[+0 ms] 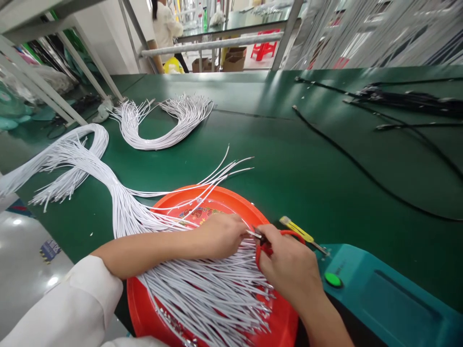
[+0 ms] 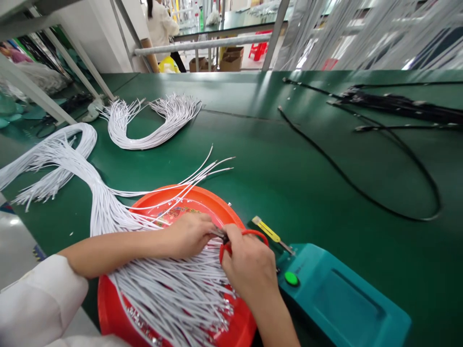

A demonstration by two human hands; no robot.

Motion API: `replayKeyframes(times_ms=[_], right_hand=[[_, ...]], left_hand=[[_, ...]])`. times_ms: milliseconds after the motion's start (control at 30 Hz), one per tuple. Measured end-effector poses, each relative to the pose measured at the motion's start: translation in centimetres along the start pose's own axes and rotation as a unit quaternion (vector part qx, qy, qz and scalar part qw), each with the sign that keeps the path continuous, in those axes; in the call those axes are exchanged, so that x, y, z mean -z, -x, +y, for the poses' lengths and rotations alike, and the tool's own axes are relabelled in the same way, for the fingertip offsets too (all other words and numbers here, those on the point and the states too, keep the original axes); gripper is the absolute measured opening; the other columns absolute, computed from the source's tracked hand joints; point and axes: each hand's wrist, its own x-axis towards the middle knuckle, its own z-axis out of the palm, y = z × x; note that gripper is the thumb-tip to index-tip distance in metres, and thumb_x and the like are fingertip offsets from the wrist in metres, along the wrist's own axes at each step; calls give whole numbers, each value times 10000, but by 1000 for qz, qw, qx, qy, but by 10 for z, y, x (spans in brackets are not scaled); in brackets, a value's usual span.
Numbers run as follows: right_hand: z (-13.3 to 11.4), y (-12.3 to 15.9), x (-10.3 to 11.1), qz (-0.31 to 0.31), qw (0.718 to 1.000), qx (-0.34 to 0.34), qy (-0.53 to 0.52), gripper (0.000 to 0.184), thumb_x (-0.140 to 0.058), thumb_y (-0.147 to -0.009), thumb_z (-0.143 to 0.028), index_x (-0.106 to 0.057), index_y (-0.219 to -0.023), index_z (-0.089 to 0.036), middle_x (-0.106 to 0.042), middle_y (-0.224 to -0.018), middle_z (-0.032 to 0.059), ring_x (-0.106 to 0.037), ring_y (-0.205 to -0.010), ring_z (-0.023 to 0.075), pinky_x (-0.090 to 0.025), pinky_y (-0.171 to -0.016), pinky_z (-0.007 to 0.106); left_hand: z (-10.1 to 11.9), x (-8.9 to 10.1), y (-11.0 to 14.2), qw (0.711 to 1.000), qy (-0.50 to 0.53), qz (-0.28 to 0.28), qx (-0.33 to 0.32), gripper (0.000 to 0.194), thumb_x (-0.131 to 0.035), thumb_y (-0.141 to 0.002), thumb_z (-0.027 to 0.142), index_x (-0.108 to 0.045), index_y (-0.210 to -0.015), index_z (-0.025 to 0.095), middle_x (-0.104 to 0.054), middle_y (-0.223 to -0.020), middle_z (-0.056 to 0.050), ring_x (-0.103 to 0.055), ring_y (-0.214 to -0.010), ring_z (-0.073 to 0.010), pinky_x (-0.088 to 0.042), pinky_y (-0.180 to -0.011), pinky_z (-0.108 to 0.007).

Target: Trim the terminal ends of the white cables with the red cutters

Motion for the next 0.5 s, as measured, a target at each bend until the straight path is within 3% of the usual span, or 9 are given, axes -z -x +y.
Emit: replayKeyframes(times_ms=[133,233,300,367,500], right_hand=[[-1,-5,10,-79,979,-131,-134,96,-455,-756,-257,-544,-761,-221,-594,-585,-14,-536,-526,162,-340,-499,247],[2,-7,13,-101,957,-165,-218,84,-469,-758,-283,-489,-697,-228,-570,-584,-24,-524,-527,149,-365,-497,242],[3,-7,12,-99,954,-163,-232,91,-464,-760,-277,-475,-684,-228,-565,-586,-21,-523,-536,147,-366,-496,238],[1,-6,10,-87,966,-146,-196,82,-459,-758,-263,-496,-696,-223,-567,-583,-17,-514,-526,146,-352,-494,238],[-2,-1,4,-11,997,-31,-72,157,-432,-700,-160,-573,-752,-208,-571,-578,19,-525,-568,170,-325,-528,251]], left_hand=[[0,-1,4,994,-95,-7,-56,279,-433,-832,137,-620,-1037,156,-619,-916,-88,-577,-809,-208,-462,-682,-317],[-2,-1,4,984,-124,-1,-127,254,-404,-853,127,-604,-1009,127,-604,-908,-100,-555,-838,-200,-469,-715,-321],[-2,1,3,982,-128,-9,-139,234,-414,-846,127,-604,-981,114,-600,-905,-105,-553,-835,-200,-472,-716,-325],[1,5,2,987,-121,-34,-98,222,-446,-817,130,-613,-963,120,-607,-896,-99,-569,-808,-204,-473,-686,-325],[6,16,1,991,-102,-82,-16,230,-462,-776,120,-636,-924,151,-626,-855,-79,-598,-745,-200,-457,-617,-300]])
